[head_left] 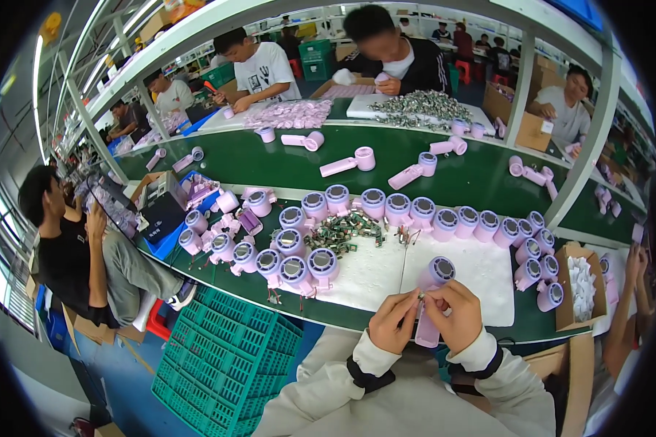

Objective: The person assembles handheld fans by connecting wires from a fan body to a circuit board and fitting the board into the handle. They then snap a handle cover onto the fan body and place the completed fan on the table.

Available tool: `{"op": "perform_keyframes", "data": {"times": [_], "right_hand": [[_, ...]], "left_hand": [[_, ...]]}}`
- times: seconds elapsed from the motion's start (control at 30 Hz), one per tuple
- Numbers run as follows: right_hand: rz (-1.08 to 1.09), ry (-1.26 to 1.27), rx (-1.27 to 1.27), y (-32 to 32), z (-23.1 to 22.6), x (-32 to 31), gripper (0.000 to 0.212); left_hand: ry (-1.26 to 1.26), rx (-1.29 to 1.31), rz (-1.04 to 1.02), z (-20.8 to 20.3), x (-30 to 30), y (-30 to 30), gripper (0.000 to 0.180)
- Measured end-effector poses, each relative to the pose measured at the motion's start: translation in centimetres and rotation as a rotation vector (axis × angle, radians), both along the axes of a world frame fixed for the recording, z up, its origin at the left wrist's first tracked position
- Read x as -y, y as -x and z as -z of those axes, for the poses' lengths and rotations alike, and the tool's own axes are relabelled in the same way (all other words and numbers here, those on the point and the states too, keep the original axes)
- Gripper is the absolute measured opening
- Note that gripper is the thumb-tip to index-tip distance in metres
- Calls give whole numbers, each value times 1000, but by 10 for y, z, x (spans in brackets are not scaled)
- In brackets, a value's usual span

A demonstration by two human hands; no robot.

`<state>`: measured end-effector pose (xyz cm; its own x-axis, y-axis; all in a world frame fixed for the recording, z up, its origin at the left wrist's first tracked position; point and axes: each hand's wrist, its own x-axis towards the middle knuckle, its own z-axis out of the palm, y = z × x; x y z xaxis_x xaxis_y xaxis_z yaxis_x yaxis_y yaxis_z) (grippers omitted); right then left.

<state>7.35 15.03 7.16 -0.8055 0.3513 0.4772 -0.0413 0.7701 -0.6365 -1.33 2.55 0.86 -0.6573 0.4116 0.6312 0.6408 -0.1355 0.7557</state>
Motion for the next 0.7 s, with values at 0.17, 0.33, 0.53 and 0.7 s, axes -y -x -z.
{"op": "perform_keyframes", "data": {"times": [0.17,0.33,0.53,0.7], "right_hand": [[39,24,-77,5,8,7,11],[80,67,-137,14,16,15,11],[86,-12,-151,5,25,19,11],[97,-16,-64,-10,24,14,10]], "left_hand": [[-45,-73,-68,11,-1,-4,39],[-78,-129,-75,18,-6,6,41],[-110,-254,-66,26,-9,9,40],[-61,-304,-27,32,-1,-2,45]]}}
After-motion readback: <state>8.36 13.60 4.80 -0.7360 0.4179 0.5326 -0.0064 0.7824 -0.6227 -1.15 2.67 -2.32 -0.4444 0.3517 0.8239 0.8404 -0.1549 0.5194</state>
